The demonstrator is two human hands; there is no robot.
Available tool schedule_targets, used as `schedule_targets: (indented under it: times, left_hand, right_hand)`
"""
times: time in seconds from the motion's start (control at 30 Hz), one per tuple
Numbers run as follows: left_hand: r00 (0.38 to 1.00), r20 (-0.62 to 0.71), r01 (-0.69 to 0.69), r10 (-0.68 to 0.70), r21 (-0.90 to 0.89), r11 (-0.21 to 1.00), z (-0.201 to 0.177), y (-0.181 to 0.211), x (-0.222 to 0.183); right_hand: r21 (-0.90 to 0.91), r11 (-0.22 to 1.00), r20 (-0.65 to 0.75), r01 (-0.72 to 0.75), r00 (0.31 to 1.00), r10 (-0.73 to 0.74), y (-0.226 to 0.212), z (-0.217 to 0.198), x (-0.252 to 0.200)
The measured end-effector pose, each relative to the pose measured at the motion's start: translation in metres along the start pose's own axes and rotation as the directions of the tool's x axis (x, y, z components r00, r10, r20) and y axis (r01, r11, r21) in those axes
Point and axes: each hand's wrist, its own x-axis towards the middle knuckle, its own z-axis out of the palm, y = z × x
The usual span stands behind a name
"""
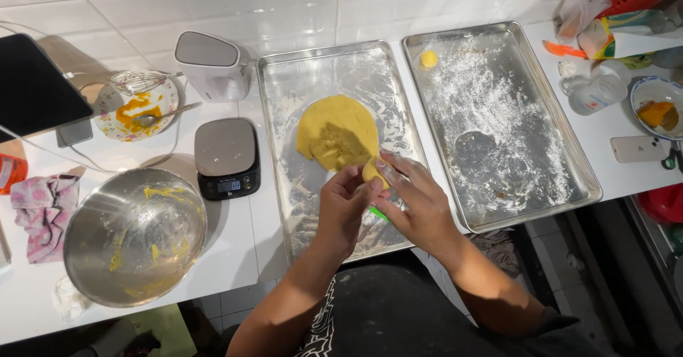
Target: Kneading dough, portioning it using a scale, and rolling it into small balls on a floured tray
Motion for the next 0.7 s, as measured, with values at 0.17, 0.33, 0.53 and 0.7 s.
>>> schedule_targets:
  times: [0.17,0.33,0.53,0.7]
  left_hand:
    - [0.896,0.229,-0.418,0.381,0.725,0.547,0.023,0.002,0.011]
    - [0.623,0.471,-0.411,0.624,0.876,-0.252,0.048,-0.006,0.041]
    - [0.802,0.305,-0.297,0.513,0.950,-0.101,0.054,-0.030,0.070]
    - [0.894,-0.071,0.111,0.443,0.992,-0.064,0.046,-0.059,0.063]
  right_hand:
    - [0.482,0.817,-0.104,-0.318,0.904,0.414,0.048,-0.007,-0.015]
    - [0.933,-0.282,0.358,-0.223,0.487,0.797,0.128,-0.033,-0.015]
    - [0.923,-0.078,0.266,-0.377,0.479,0.837,0.310,-0.062,-0.024]
    - [-0.006,0.854,0.051,-0.520,0.853,0.520,0.466,-0.069,-0.006]
